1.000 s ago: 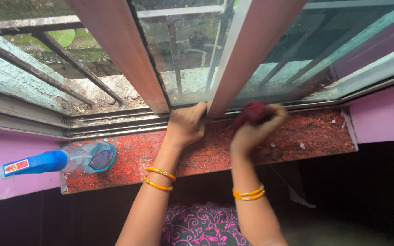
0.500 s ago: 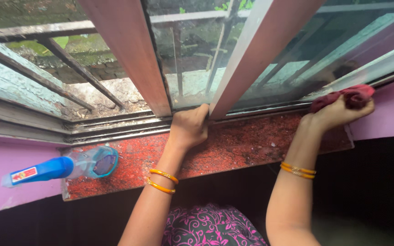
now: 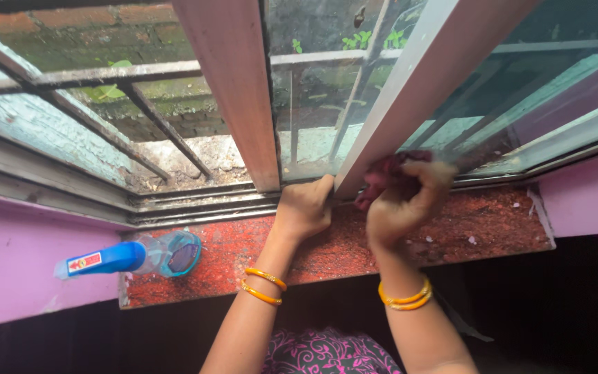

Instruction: The person cleans a window frame and sill using a spray bottle and a cloth. They spray the surface and wipe the metal frame and the red granite sill repeatedly.

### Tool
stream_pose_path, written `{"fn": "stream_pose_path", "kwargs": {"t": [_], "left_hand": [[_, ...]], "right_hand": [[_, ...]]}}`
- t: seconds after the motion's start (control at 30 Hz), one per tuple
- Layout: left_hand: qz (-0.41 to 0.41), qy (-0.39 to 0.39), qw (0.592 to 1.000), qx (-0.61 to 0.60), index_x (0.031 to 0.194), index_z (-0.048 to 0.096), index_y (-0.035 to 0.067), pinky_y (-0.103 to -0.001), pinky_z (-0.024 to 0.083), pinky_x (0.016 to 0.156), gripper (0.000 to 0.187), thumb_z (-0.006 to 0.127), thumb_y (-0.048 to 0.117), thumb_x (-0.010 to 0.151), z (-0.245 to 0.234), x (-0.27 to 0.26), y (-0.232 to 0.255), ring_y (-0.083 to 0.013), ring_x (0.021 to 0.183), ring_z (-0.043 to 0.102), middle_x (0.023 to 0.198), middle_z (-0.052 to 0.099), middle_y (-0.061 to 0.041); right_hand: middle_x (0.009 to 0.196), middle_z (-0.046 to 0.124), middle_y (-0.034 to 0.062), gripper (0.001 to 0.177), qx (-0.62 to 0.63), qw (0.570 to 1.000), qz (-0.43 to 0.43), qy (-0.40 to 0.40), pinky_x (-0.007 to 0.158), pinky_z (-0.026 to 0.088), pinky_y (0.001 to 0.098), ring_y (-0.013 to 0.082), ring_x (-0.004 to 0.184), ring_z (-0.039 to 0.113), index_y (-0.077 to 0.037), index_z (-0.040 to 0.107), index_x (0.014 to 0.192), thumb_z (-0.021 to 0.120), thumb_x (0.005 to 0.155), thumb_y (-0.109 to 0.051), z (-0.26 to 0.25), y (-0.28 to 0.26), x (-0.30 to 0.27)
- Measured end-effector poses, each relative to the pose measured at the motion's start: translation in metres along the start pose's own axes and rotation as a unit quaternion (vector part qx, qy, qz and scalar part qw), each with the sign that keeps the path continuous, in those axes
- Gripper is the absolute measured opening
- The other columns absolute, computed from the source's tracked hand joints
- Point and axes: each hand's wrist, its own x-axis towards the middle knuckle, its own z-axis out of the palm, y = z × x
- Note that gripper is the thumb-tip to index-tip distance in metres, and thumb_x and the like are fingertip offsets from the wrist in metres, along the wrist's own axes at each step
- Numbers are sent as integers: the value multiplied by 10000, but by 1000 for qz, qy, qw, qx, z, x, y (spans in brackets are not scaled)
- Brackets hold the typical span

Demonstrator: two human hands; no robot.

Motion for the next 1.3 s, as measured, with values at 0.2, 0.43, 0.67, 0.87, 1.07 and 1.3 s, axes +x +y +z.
{"fn": "stream_pose_path", "kwargs": {"t": [0.2, 0.43, 0.67, 0.87, 1.07, 1.3], "left_hand": [[0, 8, 1000, -13, 920, 531, 96, -476, 505, 584, 245, 689, 57, 735, -4, 0, 2, -356, 701, 666, 752, 652, -109], [-8, 3, 1000, -3, 898, 524, 96, -471, 503, 576, 232, 673, 33, 731, -1, 0, 0, -356, 680, 661, 732, 648, -112], [-2, 4, 1000, 11, 900, 516, 94, -465, 508, 574, 223, 650, 41, 729, 2, -1, -2, -350, 671, 662, 724, 640, -113], [-9, -2, 1000, 14, 904, 516, 97, -473, 512, 581, 230, 649, 44, 724, 2, -1, 0, -348, 674, 668, 718, 640, -113], [-9, 8, 1000, 7, 916, 524, 95, -482, 510, 584, 246, 644, 46, 707, 0, -2, 0, -361, 680, 664, 725, 645, -120], [-14, 1, 1000, 2, 908, 527, 96, -478, 509, 578, 263, 659, 58, 684, -1, 0, 1, -359, 676, 661, 724, 642, -115]], "right_hand": [[998, 512, 43, 267, -8, 995, -95, 18, 838, 468, 335, 197, 925, 513, -35, 563, 1050, 795, 954, 57, -14, -2, 75], [1039, 525, 68, 132, -55, 994, -99, 3, 830, 456, 348, 207, 906, 532, -18, 570, 1066, 632, 1023, 90, -16, -1, 61], [977, 587, 90, 128, -77, 989, -86, -93, 832, 472, 421, 279, 926, 580, -40, 607, 1074, 652, 969, 18, -23, 21, -2], [990, 612, 125, 286, -95, 975, 25, -199, 851, 496, 447, 339, 940, 613, -34, 580, 1076, 659, 830, 89, -33, 37, -63], [988, 595, 143, 332, -98, 968, 45, -226, 851, 487, 474, 369, 955, 599, -34, 561, 1078, 649, 797, 118, -34, 45, -75], [975, 553, 161, 305, -119, 966, 25, -229, 858, 469, 495, 383, 945, 563, -36, 563, 1097, 612, 832, 108, -27, 40, -73]]}}
